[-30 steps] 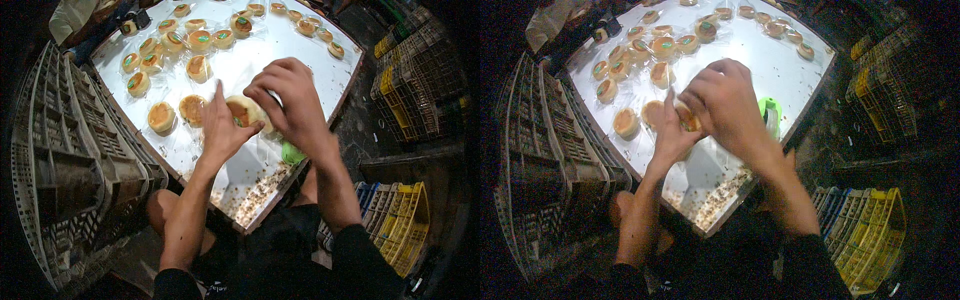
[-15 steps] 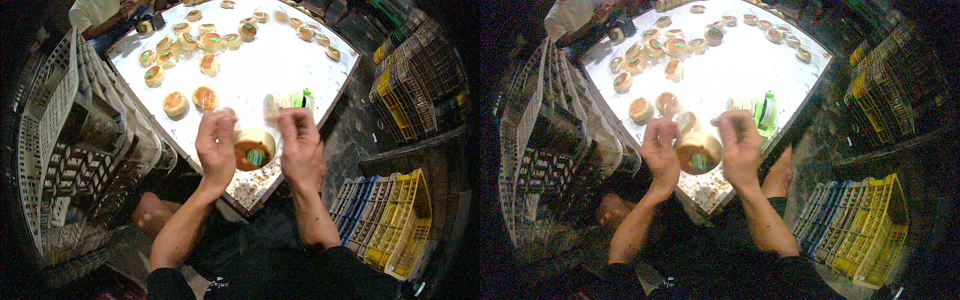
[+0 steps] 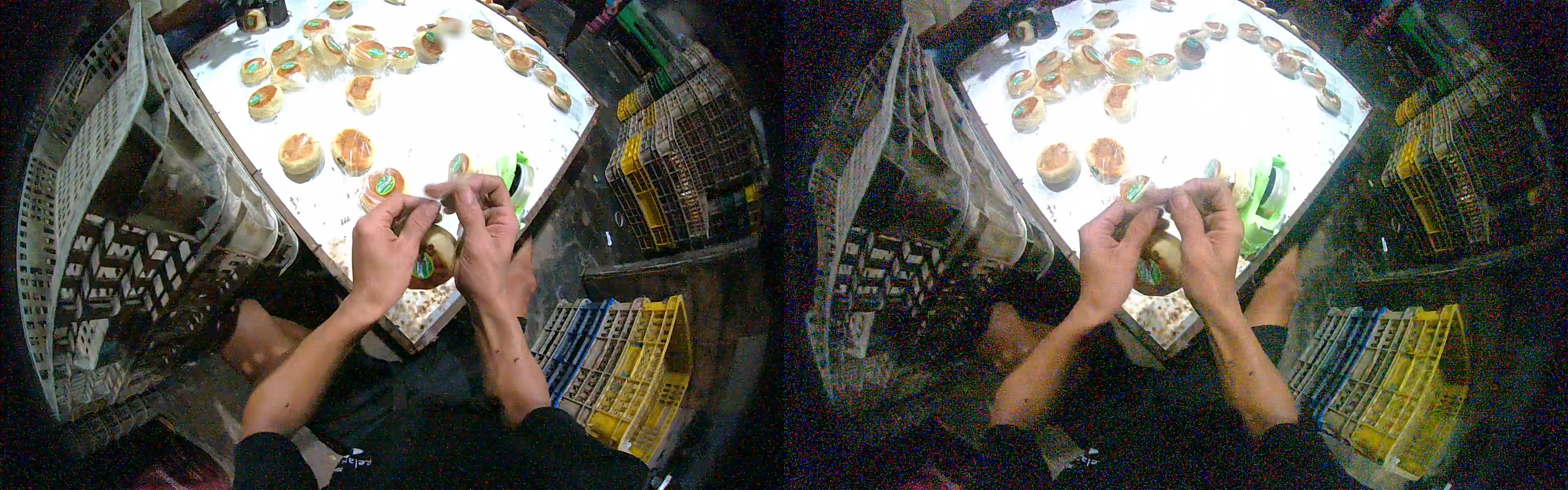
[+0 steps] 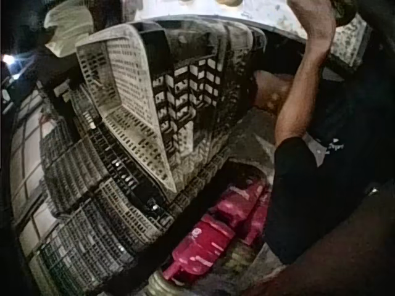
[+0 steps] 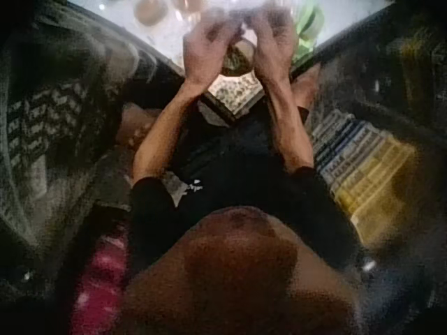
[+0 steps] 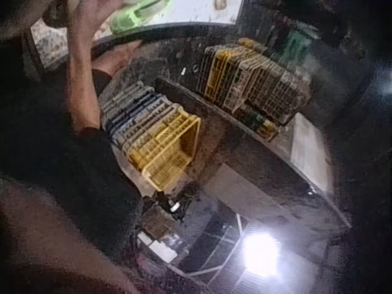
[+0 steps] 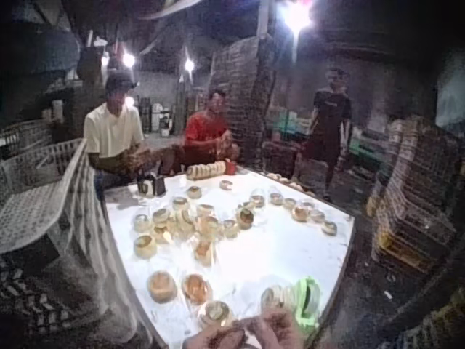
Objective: The person wraps individual round pastries in clear plastic film using a handheld dispenser, then places the wrapped items into a nearby crate. The process is repeated for multiple pastries on a white table.
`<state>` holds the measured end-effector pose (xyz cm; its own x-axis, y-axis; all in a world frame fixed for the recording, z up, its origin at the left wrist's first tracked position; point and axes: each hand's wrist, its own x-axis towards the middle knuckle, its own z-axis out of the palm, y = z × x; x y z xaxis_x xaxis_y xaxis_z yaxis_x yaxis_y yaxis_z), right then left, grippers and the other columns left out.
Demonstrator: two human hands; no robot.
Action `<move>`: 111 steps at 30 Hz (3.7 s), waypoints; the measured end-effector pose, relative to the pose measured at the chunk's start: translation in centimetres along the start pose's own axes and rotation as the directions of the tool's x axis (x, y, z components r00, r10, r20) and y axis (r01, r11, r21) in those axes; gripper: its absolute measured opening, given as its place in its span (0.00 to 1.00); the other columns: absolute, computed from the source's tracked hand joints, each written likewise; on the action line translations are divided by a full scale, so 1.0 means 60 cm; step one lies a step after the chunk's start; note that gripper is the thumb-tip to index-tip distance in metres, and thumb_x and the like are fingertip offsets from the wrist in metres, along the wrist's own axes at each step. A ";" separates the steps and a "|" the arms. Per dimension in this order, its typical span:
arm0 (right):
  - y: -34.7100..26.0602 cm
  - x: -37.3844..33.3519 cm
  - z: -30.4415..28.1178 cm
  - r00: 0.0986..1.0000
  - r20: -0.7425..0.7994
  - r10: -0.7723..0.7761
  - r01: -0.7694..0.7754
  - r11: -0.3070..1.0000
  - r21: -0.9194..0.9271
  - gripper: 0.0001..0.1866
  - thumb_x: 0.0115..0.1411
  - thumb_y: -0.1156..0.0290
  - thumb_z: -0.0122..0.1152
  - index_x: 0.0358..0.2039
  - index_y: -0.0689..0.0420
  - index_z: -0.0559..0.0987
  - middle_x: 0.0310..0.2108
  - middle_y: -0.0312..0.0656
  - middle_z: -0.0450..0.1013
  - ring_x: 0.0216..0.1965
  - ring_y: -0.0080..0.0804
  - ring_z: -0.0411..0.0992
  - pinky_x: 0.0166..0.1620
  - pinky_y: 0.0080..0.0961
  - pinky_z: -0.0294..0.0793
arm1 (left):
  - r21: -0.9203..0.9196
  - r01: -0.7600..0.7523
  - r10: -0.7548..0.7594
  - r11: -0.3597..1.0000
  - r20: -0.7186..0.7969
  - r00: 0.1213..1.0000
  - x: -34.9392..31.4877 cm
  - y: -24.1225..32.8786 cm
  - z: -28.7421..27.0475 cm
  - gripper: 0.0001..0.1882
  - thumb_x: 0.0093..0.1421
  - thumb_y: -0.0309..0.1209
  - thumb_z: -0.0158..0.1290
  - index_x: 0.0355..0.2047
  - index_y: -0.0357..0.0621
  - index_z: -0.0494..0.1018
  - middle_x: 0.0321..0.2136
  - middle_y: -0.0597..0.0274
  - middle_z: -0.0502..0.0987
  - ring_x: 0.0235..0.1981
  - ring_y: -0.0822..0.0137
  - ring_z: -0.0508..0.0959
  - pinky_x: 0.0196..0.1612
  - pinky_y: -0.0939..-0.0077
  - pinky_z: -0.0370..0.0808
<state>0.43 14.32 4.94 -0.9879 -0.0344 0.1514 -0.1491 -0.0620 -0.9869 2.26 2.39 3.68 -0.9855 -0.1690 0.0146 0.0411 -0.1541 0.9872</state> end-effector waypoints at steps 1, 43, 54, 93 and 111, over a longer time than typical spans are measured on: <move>-0.004 0.004 0.004 0.999 -0.028 -0.019 0.013 0.979 -0.203 0.15 0.67 0.64 0.49 0.49 0.59 0.67 0.47 0.51 0.74 0.51 0.39 0.72 0.54 0.30 0.71 | -0.064 0.012 -0.011 0.998 0.005 1.000 -0.001 -0.001 -0.008 0.13 0.63 0.32 0.54 0.38 0.31 0.75 0.32 0.56 0.81 0.30 0.71 0.79 0.37 0.76 0.76; 0.018 -0.008 -0.031 0.843 0.389 -0.372 0.522 0.741 -0.422 0.15 0.49 0.83 0.64 0.40 0.58 0.76 0.29 0.43 0.72 0.30 0.37 0.73 0.34 0.30 0.72 | -0.132 -0.168 0.169 0.977 -0.004 0.986 -0.019 -0.009 -0.025 0.35 0.58 0.20 0.55 0.62 0.37 0.50 0.30 0.62 0.73 0.35 0.74 0.74 0.42 0.81 0.74; 0.034 -0.022 -0.056 0.792 0.350 -0.501 0.597 0.515 -0.615 0.12 0.46 0.80 0.65 0.33 0.59 0.75 0.33 0.41 0.70 0.42 0.42 0.69 0.44 0.34 0.70 | 0.257 -0.209 0.213 0.943 0.014 0.977 -0.023 0.006 -0.015 0.18 0.57 0.25 0.58 0.46 0.35 0.68 0.31 0.59 0.75 0.34 0.73 0.74 0.38 0.75 0.73; 0.091 -0.040 0.001 0.975 -0.222 -0.025 -0.019 0.981 -0.193 0.06 0.59 0.73 0.58 0.34 0.62 0.76 0.39 0.39 0.70 0.42 0.27 0.67 0.48 0.25 0.66 | 0.033 0.028 -0.019 0.999 -0.252 0.967 0.021 -0.082 0.023 0.15 0.60 0.23 0.52 0.44 0.37 0.60 0.30 0.60 0.72 0.32 0.72 0.72 0.37 0.78 0.71; 0.203 0.033 -0.008 0.972 -0.182 0.151 -0.193 0.951 -0.243 0.20 0.60 0.63 0.59 0.46 0.64 0.71 0.45 0.50 0.68 0.48 0.39 0.67 0.52 0.33 0.66 | 0.034 -0.185 0.187 0.982 -0.255 0.949 0.054 -0.032 -0.034 0.28 0.57 0.23 0.58 0.56 0.29 0.60 0.48 0.49 0.73 0.48 0.65 0.75 0.52 0.72 0.72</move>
<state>-3.33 13.99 -6.81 -0.9903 0.1384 -0.0117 0.0381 0.1898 -0.9811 -0.69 0.14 1.49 -0.8850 -0.4378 0.1583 0.2169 -0.0867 0.9723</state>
